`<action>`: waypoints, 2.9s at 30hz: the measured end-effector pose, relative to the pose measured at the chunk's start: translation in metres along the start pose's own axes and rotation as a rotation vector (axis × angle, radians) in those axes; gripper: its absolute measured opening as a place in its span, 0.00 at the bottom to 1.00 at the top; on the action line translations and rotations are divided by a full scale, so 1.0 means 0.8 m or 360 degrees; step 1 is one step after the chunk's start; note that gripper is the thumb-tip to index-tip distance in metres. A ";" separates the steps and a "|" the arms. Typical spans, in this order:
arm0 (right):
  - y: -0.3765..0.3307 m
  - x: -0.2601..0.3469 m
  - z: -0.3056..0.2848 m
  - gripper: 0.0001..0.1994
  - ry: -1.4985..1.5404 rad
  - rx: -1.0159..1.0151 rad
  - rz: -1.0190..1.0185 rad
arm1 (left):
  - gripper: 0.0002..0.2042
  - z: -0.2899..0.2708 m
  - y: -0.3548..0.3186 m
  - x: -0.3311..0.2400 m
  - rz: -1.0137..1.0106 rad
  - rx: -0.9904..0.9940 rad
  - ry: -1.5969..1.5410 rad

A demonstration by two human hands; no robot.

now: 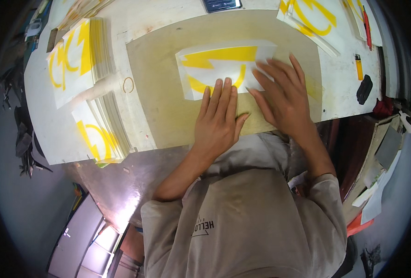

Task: The person repeatedly peels yellow stickers from white backing sheets and places them into a stack. The person handles the sheets one at a time, peels the sticker, and sets it aside.

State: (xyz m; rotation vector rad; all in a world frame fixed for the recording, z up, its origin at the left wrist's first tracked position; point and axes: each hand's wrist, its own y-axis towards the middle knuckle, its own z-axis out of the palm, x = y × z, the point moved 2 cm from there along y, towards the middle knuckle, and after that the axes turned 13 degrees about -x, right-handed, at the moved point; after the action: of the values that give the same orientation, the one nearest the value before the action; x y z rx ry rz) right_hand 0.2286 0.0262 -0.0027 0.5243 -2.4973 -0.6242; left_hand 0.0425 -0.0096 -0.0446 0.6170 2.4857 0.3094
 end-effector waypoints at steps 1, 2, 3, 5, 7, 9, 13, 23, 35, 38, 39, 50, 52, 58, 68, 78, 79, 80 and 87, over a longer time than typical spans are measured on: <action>0.026 0.006 0.008 0.14 0.0043 -0.0085 -0.0012 | 0.28 0.000 0.002 0.001 0.0014 -0.0002 0.0000; 0.044 0.005 0.018 0.13 0.0099 -0.0167 -0.0035 | 0.27 -0.002 0.004 0.002 0.0017 -0.0010 0.0010; 0.053 -0.007 0.029 0.12 0.0095 -0.0094 -0.0061 | 0.26 -0.003 0.008 0.003 0.0033 -0.0019 0.0013; 0.068 -0.032 0.056 0.11 0.0084 0.0049 -0.0116 | 0.23 -0.003 0.011 0.009 0.0063 -0.0067 -0.0008; 0.078 -0.045 0.070 0.09 0.0057 -0.0019 -0.0147 | 0.20 0.001 0.013 0.016 0.0084 -0.0124 -0.0019; 0.076 -0.051 0.082 0.08 0.0031 -0.0036 -0.0129 | 0.17 0.005 0.016 0.023 0.0089 -0.0165 -0.0015; 0.068 -0.048 0.092 0.09 -0.0198 -0.0038 -0.0008 | 0.27 -0.007 0.048 0.046 0.0029 0.0095 0.0139; -0.002 -0.039 0.040 0.30 -0.0553 0.0321 0.0195 | 0.40 -0.007 0.073 0.071 0.0091 0.0147 0.0167; -0.086 -0.048 -0.030 0.14 0.0137 -0.0610 0.1283 | 0.44 0.000 0.052 0.052 -0.0074 0.0090 0.0365; -0.058 0.010 0.013 0.10 0.0160 -0.0399 0.0702 | 0.45 0.002 0.054 0.051 -0.0071 0.0107 0.0362; -0.052 0.017 0.023 0.11 0.0137 -0.0269 0.0495 | 0.45 0.002 0.053 0.051 -0.0074 0.0115 0.0351; 0.008 0.001 0.088 0.13 0.0008 -0.0250 0.0141 | 0.45 0.001 0.052 0.052 -0.0072 0.0124 0.0347; 0.015 -0.047 0.077 0.14 -0.0481 -0.0445 0.0314 | 0.44 -0.005 0.056 0.047 -0.0067 0.0124 0.0376; -0.002 -0.037 0.020 0.14 -0.0071 -0.0627 0.0720 | 0.37 -0.037 0.099 0.043 -0.0092 0.0081 0.0119; -0.009 0.079 0.098 0.12 0.0211 -0.0294 0.0312 | 0.38 -0.019 0.169 0.112 -0.0034 0.0836 -0.0907; -0.093 0.065 0.005 0.11 0.0470 -0.0135 0.0252 | 0.27 -0.034 0.109 0.086 0.0479 0.0473 0.0075; -0.099 0.054 -0.011 0.12 0.0366 -0.0233 0.0335 | 0.27 -0.042 0.096 0.077 0.0453 0.0424 0.0187; -0.109 0.051 -0.020 0.12 0.0353 -0.0121 0.0225 | 0.28 -0.049 0.083 0.070 0.0354 0.0403 0.0223; -0.146 0.065 -0.023 0.14 0.0255 0.0184 -0.0055 | 0.29 -0.032 0.029 0.044 0.0164 0.0064 -0.0013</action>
State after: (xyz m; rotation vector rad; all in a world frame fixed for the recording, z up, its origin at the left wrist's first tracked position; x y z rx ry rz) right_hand 0.2251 -0.1000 -0.0292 0.6355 -2.3868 -0.4342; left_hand 0.0104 0.0254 -0.0314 0.7627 2.4623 0.2960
